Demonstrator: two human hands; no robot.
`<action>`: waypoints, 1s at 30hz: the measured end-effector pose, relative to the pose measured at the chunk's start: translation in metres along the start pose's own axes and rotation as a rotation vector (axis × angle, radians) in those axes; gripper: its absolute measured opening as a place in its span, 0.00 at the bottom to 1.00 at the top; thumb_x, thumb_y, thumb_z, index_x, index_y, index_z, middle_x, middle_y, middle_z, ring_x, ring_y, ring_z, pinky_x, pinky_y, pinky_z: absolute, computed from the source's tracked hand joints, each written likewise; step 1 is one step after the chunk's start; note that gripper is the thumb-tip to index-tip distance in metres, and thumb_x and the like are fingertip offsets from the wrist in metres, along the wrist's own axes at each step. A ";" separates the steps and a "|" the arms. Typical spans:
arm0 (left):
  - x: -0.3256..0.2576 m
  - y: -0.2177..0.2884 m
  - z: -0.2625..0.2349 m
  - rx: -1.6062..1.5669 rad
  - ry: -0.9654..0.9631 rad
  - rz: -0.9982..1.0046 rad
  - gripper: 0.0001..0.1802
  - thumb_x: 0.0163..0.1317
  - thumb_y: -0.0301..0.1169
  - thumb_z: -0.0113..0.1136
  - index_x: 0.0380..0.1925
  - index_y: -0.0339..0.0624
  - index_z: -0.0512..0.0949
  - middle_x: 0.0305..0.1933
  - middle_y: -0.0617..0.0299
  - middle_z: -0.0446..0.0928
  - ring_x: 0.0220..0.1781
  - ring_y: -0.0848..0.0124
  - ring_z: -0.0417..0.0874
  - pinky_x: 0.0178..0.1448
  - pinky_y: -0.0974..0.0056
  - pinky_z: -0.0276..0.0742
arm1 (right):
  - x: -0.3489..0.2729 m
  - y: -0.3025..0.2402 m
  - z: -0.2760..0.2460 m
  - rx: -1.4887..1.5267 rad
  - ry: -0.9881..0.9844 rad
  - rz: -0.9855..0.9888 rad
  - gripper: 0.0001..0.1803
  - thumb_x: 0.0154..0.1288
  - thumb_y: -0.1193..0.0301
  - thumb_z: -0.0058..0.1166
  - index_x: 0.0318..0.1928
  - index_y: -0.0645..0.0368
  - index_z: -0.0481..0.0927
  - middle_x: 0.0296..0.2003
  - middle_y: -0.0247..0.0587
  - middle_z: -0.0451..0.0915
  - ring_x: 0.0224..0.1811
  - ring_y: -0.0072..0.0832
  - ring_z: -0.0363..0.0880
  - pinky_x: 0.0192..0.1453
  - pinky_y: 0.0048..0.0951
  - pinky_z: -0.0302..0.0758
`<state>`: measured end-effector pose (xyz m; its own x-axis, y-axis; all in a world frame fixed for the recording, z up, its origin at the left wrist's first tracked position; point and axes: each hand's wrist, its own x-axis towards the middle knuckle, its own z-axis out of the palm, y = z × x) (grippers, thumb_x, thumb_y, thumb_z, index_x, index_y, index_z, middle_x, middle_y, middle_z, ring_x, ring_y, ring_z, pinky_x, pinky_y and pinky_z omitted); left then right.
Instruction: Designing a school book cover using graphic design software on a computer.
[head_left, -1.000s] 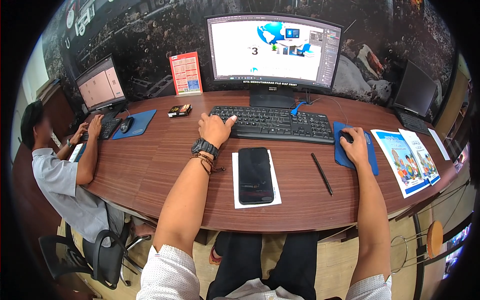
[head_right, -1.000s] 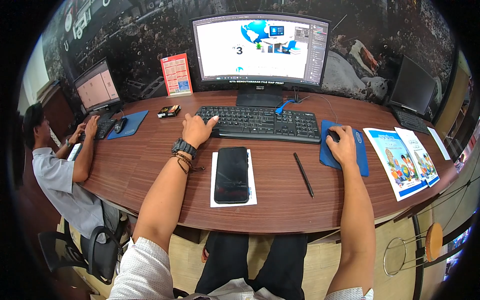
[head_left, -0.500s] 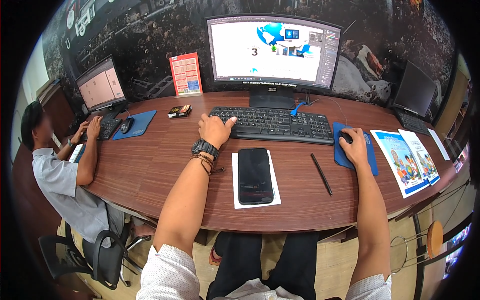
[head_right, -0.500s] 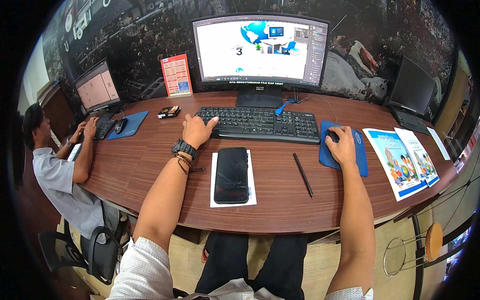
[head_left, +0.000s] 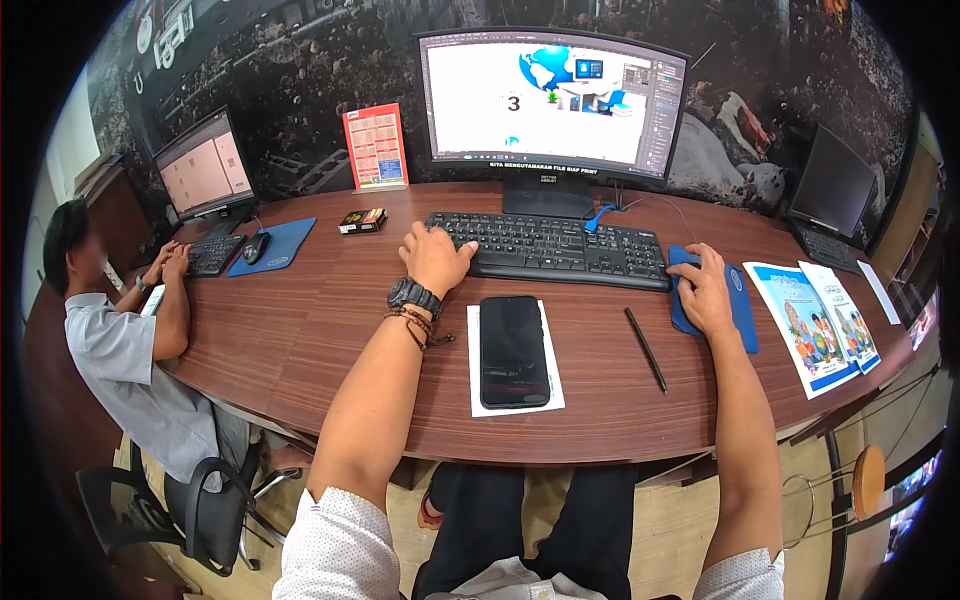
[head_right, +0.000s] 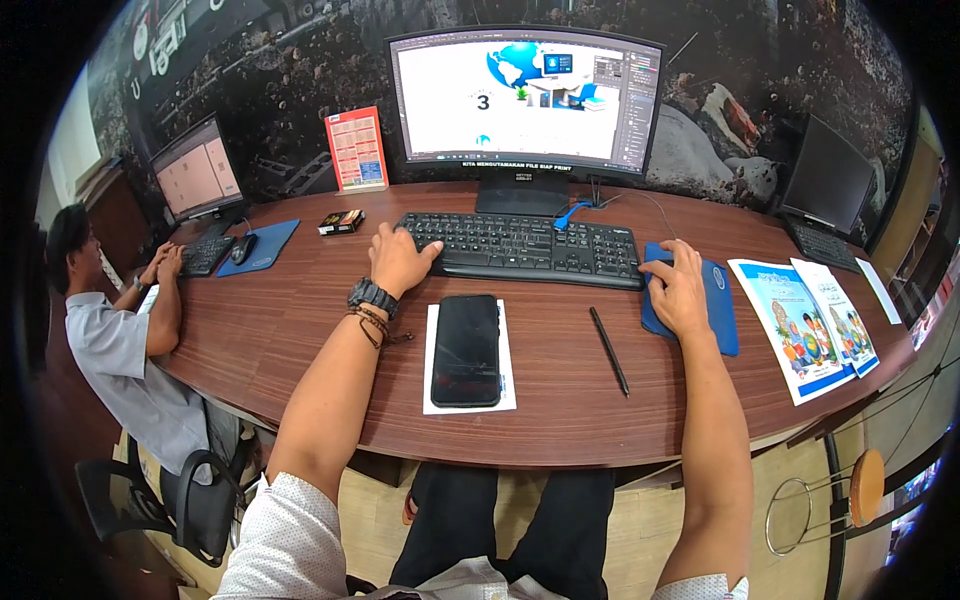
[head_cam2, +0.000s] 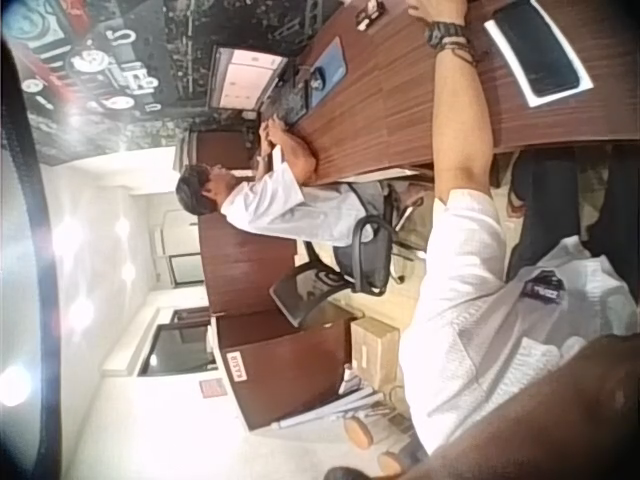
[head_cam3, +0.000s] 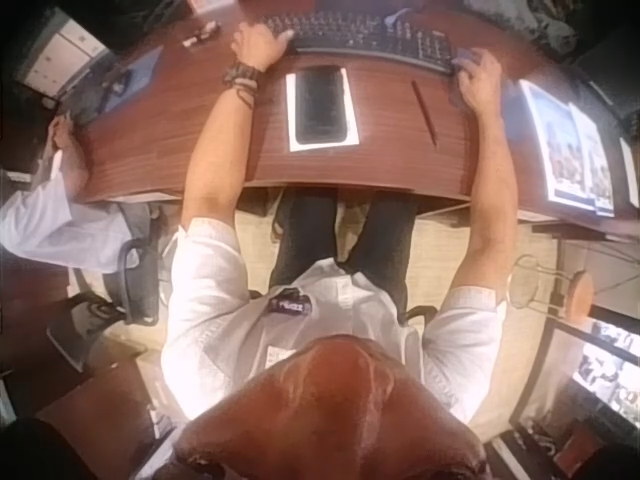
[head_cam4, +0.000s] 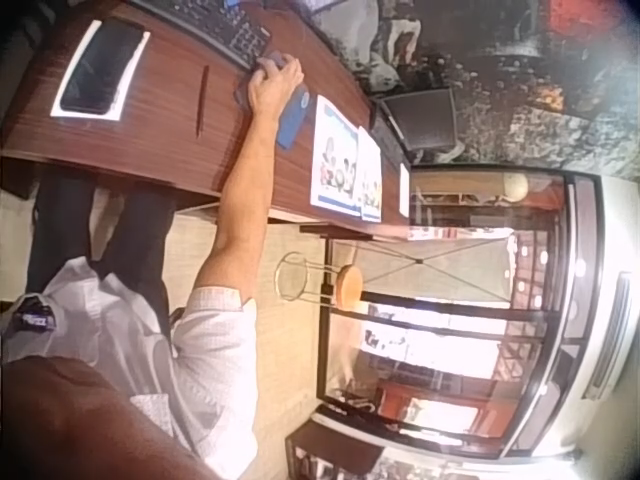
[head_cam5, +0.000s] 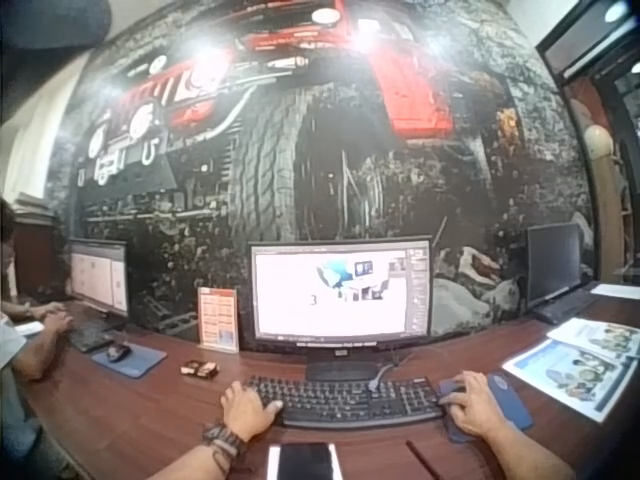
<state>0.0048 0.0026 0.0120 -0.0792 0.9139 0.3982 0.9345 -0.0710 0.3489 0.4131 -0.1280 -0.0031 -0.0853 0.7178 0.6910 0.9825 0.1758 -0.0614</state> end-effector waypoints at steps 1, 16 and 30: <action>0.001 -0.001 -0.001 -0.013 -0.021 0.076 0.32 0.60 0.51 0.66 0.45 0.26 0.80 0.59 0.39 0.67 0.62 0.42 0.70 0.63 0.44 0.73 | 0.000 -0.001 0.001 0.001 0.001 -0.001 0.14 0.60 0.72 0.57 0.47 0.54 0.85 0.58 0.48 0.73 0.66 0.50 0.67 0.69 0.46 0.66; -0.001 -0.001 0.004 -0.033 -0.030 0.124 0.29 0.59 0.45 0.67 0.48 0.28 0.78 0.58 0.39 0.66 0.60 0.42 0.71 0.63 0.46 0.75 | -0.003 -0.001 -0.001 0.143 -0.037 0.422 0.19 0.60 0.64 0.60 0.52 0.53 0.82 0.56 0.47 0.73 0.58 0.48 0.76 0.61 0.44 0.74; 0.000 -0.002 0.006 -0.018 -0.020 0.131 0.29 0.59 0.45 0.67 0.48 0.29 0.78 0.59 0.38 0.67 0.60 0.42 0.72 0.62 0.47 0.75 | -0.004 0.001 0.000 0.166 -0.030 0.438 0.20 0.59 0.65 0.59 0.52 0.54 0.82 0.56 0.48 0.74 0.59 0.48 0.75 0.62 0.43 0.73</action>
<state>0.0051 0.0047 0.0063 0.0503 0.9042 0.4242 0.9301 -0.1971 0.3100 0.4142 -0.1302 -0.0058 0.3242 0.7674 0.5531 0.8876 -0.0445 -0.4584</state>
